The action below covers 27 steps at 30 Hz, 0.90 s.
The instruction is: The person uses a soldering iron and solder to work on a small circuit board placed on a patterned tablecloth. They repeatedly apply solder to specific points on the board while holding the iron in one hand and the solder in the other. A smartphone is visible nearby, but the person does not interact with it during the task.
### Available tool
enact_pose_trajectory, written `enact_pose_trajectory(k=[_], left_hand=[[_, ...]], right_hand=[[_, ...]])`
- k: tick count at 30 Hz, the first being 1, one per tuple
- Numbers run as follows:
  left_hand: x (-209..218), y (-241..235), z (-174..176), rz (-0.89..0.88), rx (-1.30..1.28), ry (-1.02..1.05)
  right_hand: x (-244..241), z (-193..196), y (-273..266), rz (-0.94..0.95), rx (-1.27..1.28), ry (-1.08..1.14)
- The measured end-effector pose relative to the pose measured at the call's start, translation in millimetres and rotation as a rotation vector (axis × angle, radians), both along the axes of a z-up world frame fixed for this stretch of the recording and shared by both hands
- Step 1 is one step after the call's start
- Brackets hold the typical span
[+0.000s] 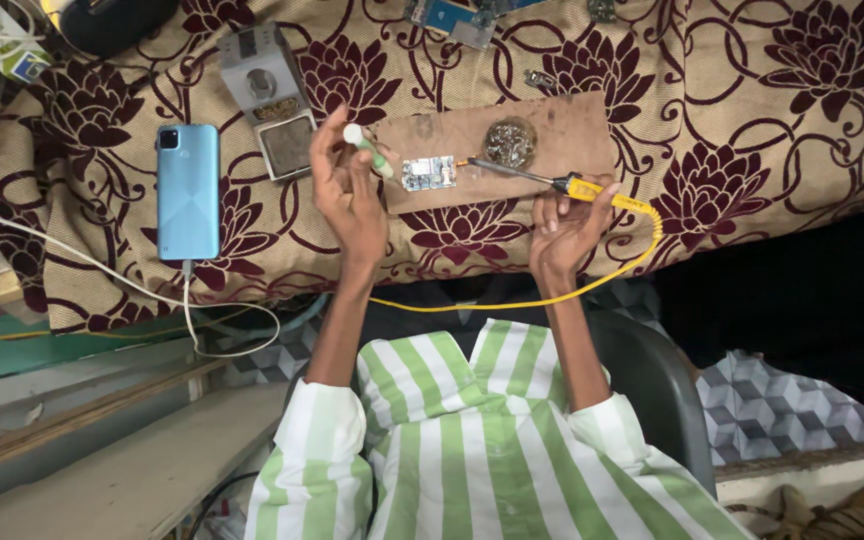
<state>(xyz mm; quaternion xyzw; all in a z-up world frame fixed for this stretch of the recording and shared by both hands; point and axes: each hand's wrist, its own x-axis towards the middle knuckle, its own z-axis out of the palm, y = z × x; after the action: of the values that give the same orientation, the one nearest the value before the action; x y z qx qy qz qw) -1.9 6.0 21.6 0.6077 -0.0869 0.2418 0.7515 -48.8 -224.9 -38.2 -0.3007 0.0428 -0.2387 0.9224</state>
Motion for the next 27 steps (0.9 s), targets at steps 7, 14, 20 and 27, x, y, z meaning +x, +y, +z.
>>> enact_pose_trajectory(k=[7,14,20,27], left_hand=[[7,-3,-6,-0.004,-0.066,-0.112],[12,2,-5,0.016,0.173,-0.119],[22,-5,-12,0.049,0.203,-0.158],[30,-14,-14,-0.038,0.276,-0.169]], right_hand=[[-4,-2,0,-0.003,-0.012,-0.004],[-2,-1,1,0.003,-0.041,-0.007],[-4,0,1,0.002,-0.060,0.012],[-1,1,2,-0.010,-0.034,0.023]])
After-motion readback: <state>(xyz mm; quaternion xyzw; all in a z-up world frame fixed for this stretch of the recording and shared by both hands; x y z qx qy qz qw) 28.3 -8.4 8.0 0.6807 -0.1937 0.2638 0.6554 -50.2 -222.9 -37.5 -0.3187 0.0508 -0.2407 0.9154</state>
